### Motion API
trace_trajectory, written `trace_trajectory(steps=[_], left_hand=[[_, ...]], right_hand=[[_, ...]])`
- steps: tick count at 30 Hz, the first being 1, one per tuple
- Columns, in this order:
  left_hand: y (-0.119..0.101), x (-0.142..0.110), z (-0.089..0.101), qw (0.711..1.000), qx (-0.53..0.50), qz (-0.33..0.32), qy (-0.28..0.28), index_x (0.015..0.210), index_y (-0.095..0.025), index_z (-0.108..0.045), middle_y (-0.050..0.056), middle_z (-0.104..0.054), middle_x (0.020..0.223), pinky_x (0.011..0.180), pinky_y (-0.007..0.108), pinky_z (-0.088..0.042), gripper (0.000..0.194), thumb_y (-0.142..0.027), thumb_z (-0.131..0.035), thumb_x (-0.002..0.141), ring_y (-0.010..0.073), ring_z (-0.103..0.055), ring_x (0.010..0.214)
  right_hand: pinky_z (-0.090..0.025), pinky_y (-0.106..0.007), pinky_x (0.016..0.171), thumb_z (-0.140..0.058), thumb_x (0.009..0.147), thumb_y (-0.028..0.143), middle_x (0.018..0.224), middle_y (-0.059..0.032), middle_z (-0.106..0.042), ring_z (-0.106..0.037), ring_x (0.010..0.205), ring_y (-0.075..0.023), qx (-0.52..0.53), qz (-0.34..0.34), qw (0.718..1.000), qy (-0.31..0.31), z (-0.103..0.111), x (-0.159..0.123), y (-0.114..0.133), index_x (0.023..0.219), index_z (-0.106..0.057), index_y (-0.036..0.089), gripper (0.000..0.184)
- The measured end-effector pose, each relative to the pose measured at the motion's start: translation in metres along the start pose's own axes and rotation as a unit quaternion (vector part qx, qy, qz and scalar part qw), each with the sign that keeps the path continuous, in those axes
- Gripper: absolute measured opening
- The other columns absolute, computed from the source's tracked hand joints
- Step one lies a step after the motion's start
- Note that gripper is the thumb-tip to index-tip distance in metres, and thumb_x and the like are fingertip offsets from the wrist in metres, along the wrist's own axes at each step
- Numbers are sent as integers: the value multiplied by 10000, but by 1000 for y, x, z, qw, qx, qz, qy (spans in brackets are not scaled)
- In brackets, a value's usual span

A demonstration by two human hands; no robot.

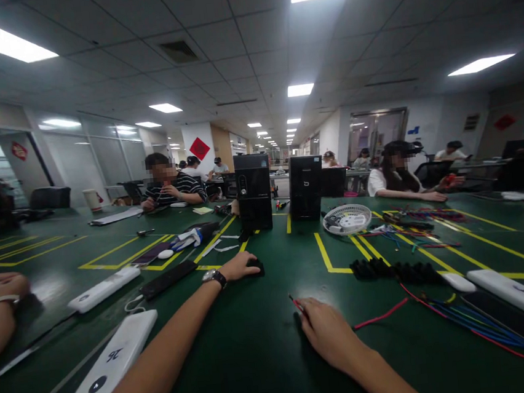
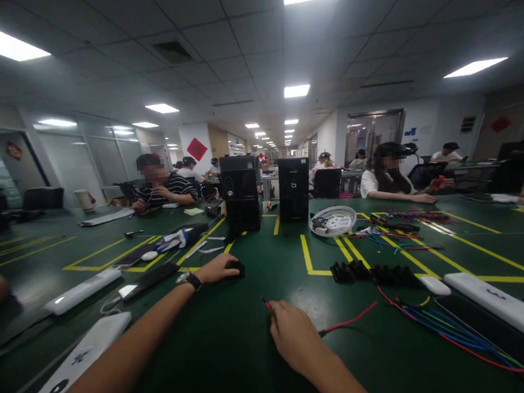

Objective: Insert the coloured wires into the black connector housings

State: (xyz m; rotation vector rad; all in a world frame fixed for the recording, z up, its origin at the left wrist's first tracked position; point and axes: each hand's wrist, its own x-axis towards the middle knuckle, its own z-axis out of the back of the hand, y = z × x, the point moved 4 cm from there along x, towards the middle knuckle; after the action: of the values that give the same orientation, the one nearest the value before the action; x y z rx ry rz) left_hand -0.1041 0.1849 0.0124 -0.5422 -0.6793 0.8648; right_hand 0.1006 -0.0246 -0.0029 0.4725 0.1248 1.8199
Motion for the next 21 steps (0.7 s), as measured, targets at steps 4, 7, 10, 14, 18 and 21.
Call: trace_trajectory(steps=[4, 7, 10, 14, 18, 21], left_hand=[[10, 8, 8, 1000, 18, -13, -4, 752, -236, -687, 72, -678, 824, 793, 317, -443, 317, -426, -776, 515, 246, -617, 825], [19, 22, 13, 999, 30, -15, -9, 746, -238, -678, 75, -671, 804, 798, 329, -442, 315, -406, -789, 503, 253, -619, 815], [25, 32, 15, 999, 49, -7, -10, 769, -227, -678, 92, -668, 821, 838, 384, -427, 333, -378, -800, 499, 292, -611, 871], [17, 32, 15, 997, 75, -12, -21, 971, -206, -662, 136, -618, 1098, 938, 475, -353, 451, -351, -780, 560, 348, -506, 1109], [-12, 14, 24, 995, 87, -47, -20, 1129, -232, -604, 111, -530, 1264, 1012, 450, -294, 434, -368, -665, 722, 293, -421, 1214], [-43, -4, 44, 991, 82, -101, -5, 1072, -241, -641, 93, -590, 1178, 1026, 408, -296, 340, -323, -651, 742, 259, -463, 1161]], right_hand=[[-376, -317, 914, -433, 826, 147, 1217, -126, -521, -518, 1074, -233, -35, 30, 999, -16, 3, -4, 1, 1375, -385, 200, 553], [-379, -340, 904, -489, 790, 189, 1210, -114, -506, -502, 1075, -251, -61, 15, 998, -10, 13, -5, -12, 1303, -459, 236, 515], [-402, -333, 821, -497, 782, 216, 1066, -103, -563, -543, 969, -245, -84, -17, 996, 26, 22, -5, -33, 1063, -592, 220, 297], [-399, -287, 698, -446, 822, 209, 909, -77, -617, -582, 810, -201, -66, -26, 995, 73, 25, -5, -47, 895, -606, 206, 176], [-413, -266, 666, -385, 903, 331, 800, -61, -638, -592, 727, -169, 82, -13, 996, 22, 34, 4, -40, 829, -620, 191, 284], [-420, -234, 516, -398, 894, 459, 643, -19, -602, -559, 535, -130, 300, -52, 952, 29, 39, 23, -25, 817, -598, 165, 365]])
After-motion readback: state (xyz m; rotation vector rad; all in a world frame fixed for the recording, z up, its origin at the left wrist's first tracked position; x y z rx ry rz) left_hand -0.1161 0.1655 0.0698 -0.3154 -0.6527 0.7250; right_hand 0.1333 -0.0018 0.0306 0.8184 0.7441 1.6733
